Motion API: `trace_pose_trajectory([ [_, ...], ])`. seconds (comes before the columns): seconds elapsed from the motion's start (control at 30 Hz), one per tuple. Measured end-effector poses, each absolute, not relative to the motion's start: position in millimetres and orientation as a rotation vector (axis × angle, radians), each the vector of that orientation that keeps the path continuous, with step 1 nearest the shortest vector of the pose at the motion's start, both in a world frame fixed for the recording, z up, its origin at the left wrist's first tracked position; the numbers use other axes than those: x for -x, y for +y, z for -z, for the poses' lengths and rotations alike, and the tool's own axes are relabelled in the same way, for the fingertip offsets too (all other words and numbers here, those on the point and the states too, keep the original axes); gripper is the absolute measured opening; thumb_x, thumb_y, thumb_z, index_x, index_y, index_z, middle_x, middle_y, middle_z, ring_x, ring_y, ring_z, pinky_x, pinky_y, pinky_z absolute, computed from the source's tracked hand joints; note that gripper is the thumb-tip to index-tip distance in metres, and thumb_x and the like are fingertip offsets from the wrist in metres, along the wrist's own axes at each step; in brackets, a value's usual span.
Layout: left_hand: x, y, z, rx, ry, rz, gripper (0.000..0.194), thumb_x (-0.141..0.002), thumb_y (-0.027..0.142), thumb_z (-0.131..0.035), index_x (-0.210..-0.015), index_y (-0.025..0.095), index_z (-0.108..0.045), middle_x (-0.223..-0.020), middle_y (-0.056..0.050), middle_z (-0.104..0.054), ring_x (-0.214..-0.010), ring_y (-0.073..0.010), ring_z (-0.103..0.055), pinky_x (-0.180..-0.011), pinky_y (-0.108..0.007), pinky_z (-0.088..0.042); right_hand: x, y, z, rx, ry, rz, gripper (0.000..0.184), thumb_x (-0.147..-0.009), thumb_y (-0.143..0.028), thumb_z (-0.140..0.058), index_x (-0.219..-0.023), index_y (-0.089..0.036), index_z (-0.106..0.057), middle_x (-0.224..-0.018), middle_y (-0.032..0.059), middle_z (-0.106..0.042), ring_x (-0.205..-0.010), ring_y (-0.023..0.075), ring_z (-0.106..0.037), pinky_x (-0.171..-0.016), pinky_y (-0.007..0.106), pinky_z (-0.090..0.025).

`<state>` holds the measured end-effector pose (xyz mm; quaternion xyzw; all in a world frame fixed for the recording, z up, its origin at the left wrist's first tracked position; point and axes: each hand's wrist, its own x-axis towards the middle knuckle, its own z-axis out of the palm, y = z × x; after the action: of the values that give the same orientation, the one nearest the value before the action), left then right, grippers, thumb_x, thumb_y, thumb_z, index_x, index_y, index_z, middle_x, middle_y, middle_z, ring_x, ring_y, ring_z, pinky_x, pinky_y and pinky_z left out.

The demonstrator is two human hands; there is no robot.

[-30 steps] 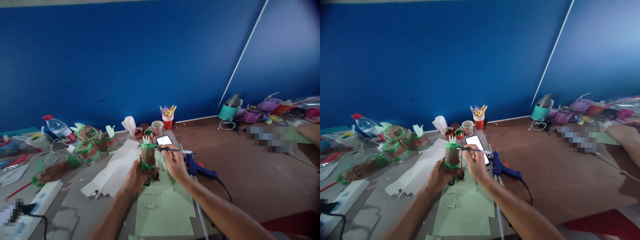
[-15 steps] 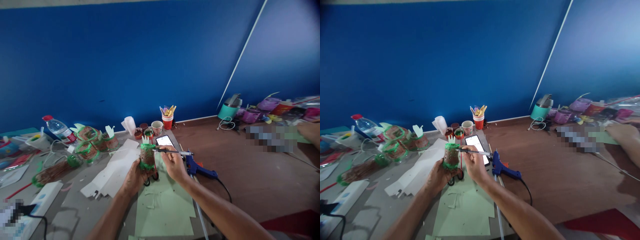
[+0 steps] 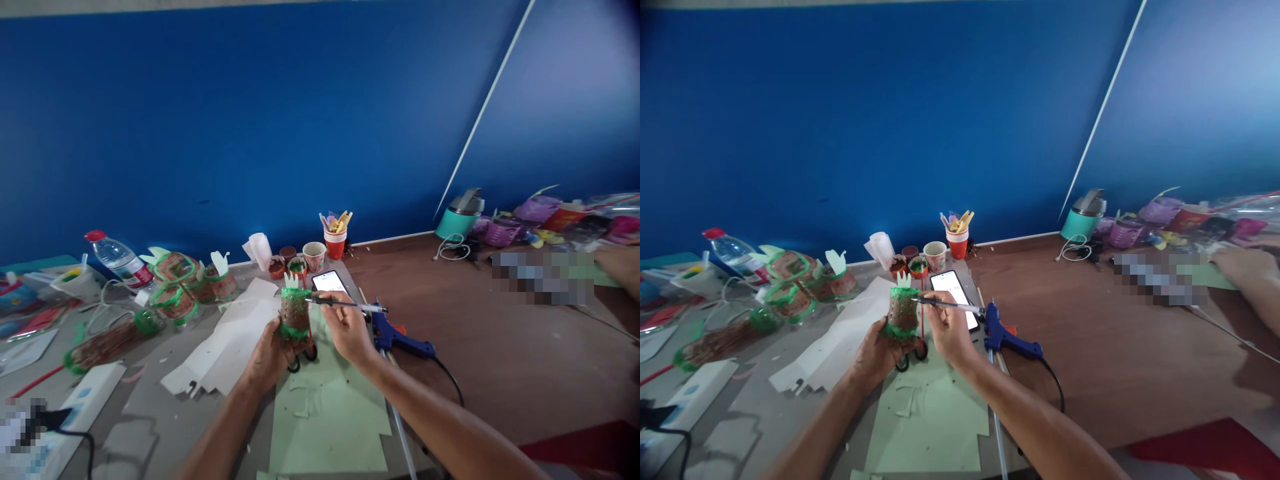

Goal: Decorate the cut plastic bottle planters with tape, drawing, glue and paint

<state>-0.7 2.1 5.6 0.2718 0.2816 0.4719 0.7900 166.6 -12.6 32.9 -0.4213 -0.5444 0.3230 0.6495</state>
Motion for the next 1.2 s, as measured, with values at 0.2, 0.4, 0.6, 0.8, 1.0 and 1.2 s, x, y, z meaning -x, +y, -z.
trace_pose_trajectory([
  [0.2, 0.2, 1.3, -6.2, -0.595, 0.628, -0.997, 0.03, -0.078, 0.039, -0.067, -0.092, 0.012, -0.07, -0.081, -0.009, -0.076, -0.07, -0.0238, -0.071, -0.075, -0.041, -0.058, -166.1, -12.9, -33.3, 1.008, -1.216, -0.755, 0.018, -0.087, -0.034, -0.053, -0.095, -0.02, -0.061, -0.075, 0.002, -0.061, -0.058, 0.0133, -0.05, -0.053, 0.024, -0.04],
  [0.4, 0.2, 1.5, -5.1, -0.588, 0.629, -1.015, 0.03, -0.077, 0.04, -0.069, -0.091, 0.013, -0.07, -0.081, -0.008, -0.076, -0.071, -0.0239, -0.071, -0.076, -0.042, -0.058, -166.9, -12.5, -31.2, 0.974, -1.268, -0.707, 0.018, -0.087, -0.033, -0.056, -0.096, -0.02, -0.063, -0.087, 0.0053, -0.066, -0.074, 0.0173, -0.059, -0.063, 0.027, -0.046],
  [0.6, 0.2, 0.9, -6.2, -0.612, 0.624, -0.981, 0.032, -0.077, 0.041, -0.068, -0.09, 0.012, -0.07, -0.083, -0.01, -0.076, -0.071, -0.0237, -0.07, -0.075, -0.04, -0.057, -165.2, -12.1, -30.9, 0.932, -1.204, -0.749, 0.016, -0.085, -0.032, -0.059, -0.095, -0.02, -0.064, -0.089, 0.0052, -0.067, -0.077, 0.0178, -0.061, -0.068, 0.029, -0.047],
  [0.8, 0.8, 1.1, -5.3, -0.598, 0.566, -0.958, 0.035, -0.081, 0.045, -0.063, -0.088, 0.012, -0.071, -0.078, -0.01, -0.075, -0.069, -0.0235, -0.07, -0.079, -0.042, -0.055, -166.7, -7.7, -28.9, 0.876, -0.995, -0.839, 0.014, -0.082, -0.033, -0.063, -0.09, -0.022, -0.064, -0.078, 0.0009, -0.065, -0.07, 0.0164, -0.057, -0.067, 0.029, -0.045],
  [1.0, 3.8, 4.6, -4.8, -0.554, 0.532, -0.96, 0.033, -0.082, 0.043, -0.061, -0.091, 0.013, -0.071, -0.082, -0.01, -0.077, -0.068, -0.0232, -0.07, -0.081, -0.043, -0.054, -164.8, -6.3, -31.2, 0.787, -0.906, -0.99, 0.018, -0.075, -0.037, -0.07, -0.081, -0.021, -0.063, -0.067, -0.001, -0.061, -0.063, 0.0159, -0.055, -0.066, 0.03, -0.044],
  [1.2, 3.8, 3.6, -7.3, -0.547, 0.564, -0.98, 0.038, -0.087, 0.045, -0.054, -0.092, 0.011, -0.071, -0.079, -0.011, -0.076, -0.069, -0.0231, -0.07, -0.081, -0.043, -0.055, -161.8, -13.0, -31.9, 0.775, -1.05, -1.095, 0.017, -0.077, -0.035, -0.067, -0.084, -0.02, -0.063, -0.066, -0.0002, -0.062, -0.063, 0.0158, -0.056, -0.064, 0.029, -0.042],
])
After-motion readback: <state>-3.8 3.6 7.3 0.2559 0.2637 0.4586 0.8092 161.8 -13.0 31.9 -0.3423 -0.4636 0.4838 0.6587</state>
